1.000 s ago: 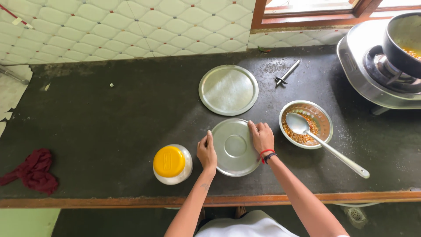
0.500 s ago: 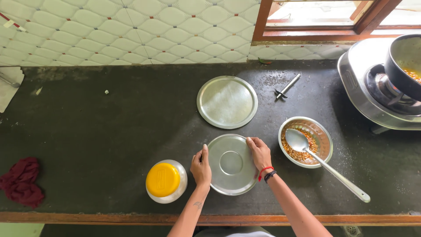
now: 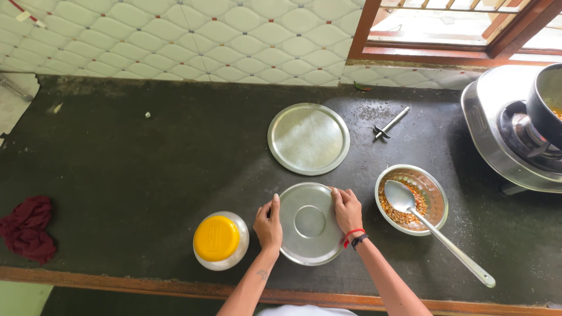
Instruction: The recorder prepares corn kernels with various spices from a spice box and transfers them into a heated pan with oil on a gas stove to make popcorn.
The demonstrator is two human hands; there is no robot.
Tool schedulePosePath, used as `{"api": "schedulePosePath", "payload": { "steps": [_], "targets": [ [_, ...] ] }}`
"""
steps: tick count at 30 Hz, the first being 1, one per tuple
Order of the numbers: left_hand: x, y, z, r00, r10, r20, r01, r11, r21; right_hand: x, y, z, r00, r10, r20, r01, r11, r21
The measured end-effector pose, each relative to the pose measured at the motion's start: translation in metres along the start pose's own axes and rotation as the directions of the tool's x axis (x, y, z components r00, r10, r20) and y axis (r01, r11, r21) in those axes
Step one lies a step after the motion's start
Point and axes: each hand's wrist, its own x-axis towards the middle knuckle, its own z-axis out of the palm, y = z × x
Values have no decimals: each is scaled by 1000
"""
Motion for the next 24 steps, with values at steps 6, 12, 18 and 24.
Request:
{"api": "schedulePosePath", "payload": {
  "steps": [6,12,18,24],
  "targets": [
    [-3,4,0,1000,11,1,-11,1000,-3,7,8,-11,996,31,79,-43,986,160],
    [-10,15,-9,993,-113,42,114,993,-29,-5,-35,-27,933,312,178,-349,904,245],
    [-12,18,-6,997,-76,25,77,997,-33,-2,-7,-4,995,101,13,-101,994,34],
    [0,2,1,1000,-16,-4,16,1000,-4,8,-2,-2,996,61,63,-54,992,-112]
  ]
}}
